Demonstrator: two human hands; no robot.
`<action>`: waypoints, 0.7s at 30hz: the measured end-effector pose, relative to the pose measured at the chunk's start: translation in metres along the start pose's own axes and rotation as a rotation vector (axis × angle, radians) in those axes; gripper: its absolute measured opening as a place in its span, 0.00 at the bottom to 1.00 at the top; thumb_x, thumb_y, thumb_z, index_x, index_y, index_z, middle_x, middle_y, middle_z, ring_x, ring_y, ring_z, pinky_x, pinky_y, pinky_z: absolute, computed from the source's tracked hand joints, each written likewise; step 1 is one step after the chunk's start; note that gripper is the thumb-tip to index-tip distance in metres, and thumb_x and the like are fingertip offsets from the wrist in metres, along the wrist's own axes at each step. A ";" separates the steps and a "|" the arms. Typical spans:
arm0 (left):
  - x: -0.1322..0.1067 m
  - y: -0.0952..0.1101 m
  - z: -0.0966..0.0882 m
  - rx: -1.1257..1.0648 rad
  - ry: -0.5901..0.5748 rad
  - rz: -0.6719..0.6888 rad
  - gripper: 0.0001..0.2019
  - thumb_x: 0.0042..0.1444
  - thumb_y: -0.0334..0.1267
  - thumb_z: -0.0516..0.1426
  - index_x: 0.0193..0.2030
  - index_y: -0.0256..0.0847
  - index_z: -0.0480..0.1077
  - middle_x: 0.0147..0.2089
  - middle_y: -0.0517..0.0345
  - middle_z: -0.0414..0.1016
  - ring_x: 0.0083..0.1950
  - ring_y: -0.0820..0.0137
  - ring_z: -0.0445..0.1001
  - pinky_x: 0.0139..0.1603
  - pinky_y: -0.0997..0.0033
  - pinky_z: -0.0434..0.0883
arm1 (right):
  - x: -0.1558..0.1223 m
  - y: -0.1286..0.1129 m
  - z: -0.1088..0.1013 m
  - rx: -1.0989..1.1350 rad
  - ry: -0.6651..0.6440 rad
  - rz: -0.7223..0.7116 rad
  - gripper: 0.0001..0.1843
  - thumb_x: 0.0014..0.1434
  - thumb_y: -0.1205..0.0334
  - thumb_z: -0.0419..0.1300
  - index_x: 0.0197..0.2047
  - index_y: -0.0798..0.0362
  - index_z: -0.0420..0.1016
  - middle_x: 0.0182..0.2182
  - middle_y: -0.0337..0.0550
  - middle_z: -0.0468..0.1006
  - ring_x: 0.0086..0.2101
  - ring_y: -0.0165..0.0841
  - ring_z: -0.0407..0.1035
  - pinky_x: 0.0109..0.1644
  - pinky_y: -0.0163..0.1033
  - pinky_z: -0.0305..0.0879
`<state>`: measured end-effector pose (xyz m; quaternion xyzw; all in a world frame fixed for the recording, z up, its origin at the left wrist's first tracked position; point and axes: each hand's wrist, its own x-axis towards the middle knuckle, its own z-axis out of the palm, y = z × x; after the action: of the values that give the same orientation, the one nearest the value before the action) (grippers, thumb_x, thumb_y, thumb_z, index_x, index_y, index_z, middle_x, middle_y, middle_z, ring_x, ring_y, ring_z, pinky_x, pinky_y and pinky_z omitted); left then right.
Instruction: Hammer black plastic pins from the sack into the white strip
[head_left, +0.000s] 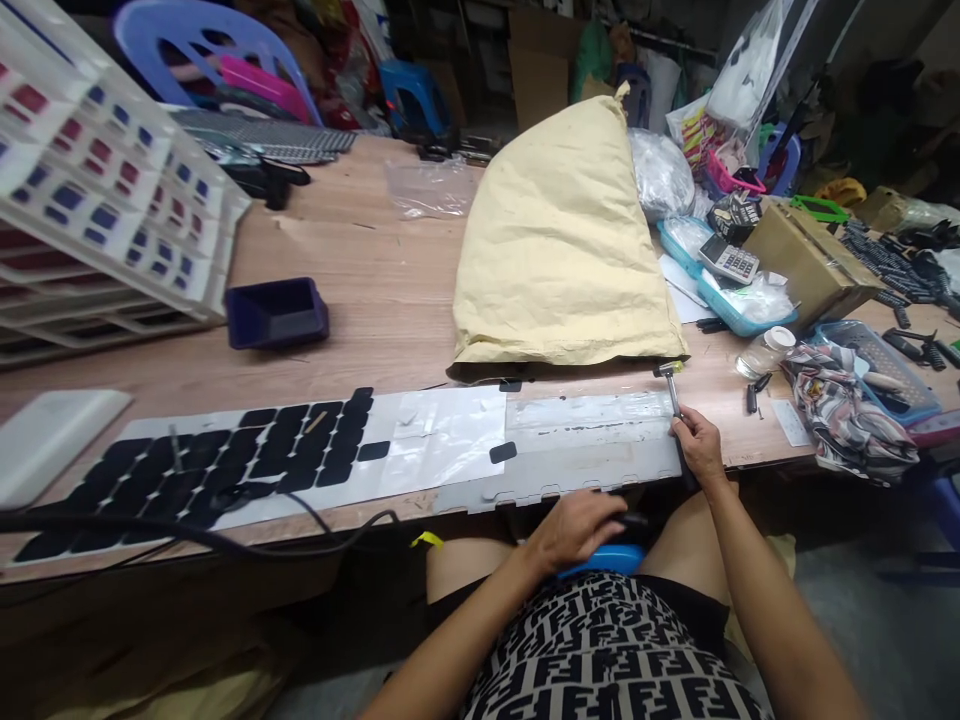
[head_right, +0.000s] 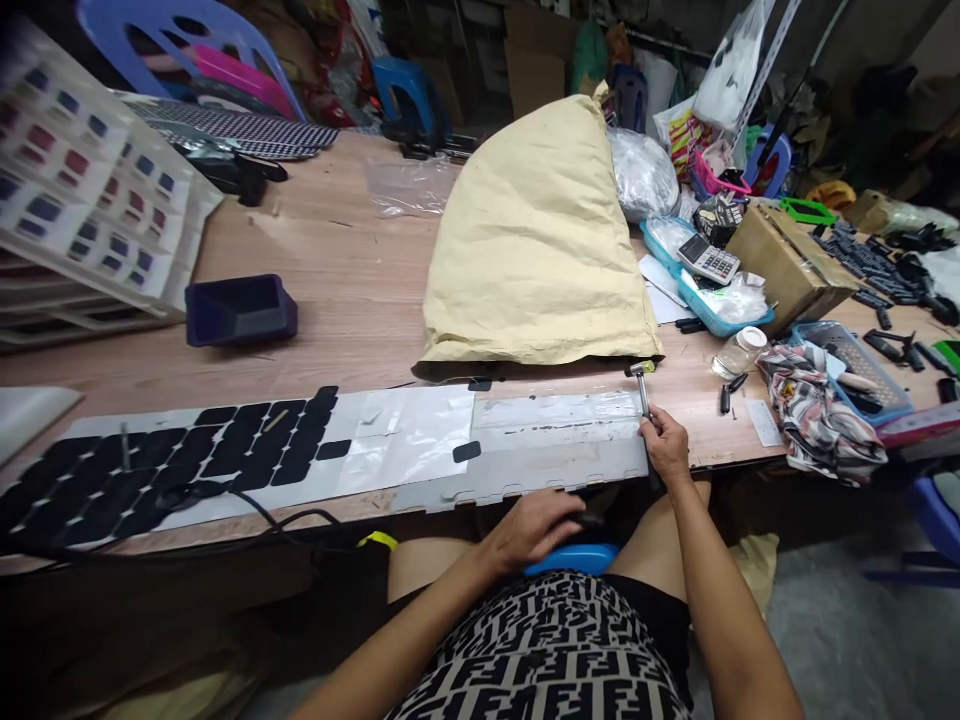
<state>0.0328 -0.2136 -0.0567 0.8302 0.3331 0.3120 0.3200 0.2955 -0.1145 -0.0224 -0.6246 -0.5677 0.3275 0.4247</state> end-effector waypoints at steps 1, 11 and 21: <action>-0.016 0.001 0.009 0.004 -0.033 -0.034 0.15 0.69 0.46 0.50 0.54 0.45 0.71 0.44 0.54 0.80 0.42 0.67 0.78 0.47 0.67 0.72 | 0.000 -0.001 0.000 -0.006 0.001 -0.003 0.23 0.57 0.51 0.61 0.51 0.58 0.79 0.26 0.40 0.77 0.29 0.33 0.71 0.36 0.37 0.66; -0.054 -0.040 0.029 0.215 -0.300 -0.800 0.17 0.66 0.38 0.51 0.59 0.50 0.73 0.52 0.51 0.80 0.58 0.59 0.76 0.60 0.59 0.70 | 0.002 0.004 -0.001 -0.012 0.006 -0.011 0.26 0.56 0.50 0.61 0.52 0.58 0.78 0.27 0.41 0.78 0.30 0.35 0.72 0.38 0.39 0.68; 0.050 -0.034 -0.075 0.356 0.524 -0.508 0.12 0.64 0.36 0.51 0.39 0.39 0.76 0.35 0.52 0.77 0.33 0.68 0.74 0.35 0.70 0.69 | 0.003 0.004 0.001 -0.016 0.012 0.013 0.26 0.55 0.49 0.62 0.52 0.58 0.78 0.28 0.42 0.79 0.31 0.37 0.74 0.40 0.40 0.69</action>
<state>-0.0048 -0.1321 -0.0219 0.6562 0.6470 0.3614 0.1423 0.2967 -0.1114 -0.0260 -0.6336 -0.5637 0.3219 0.4208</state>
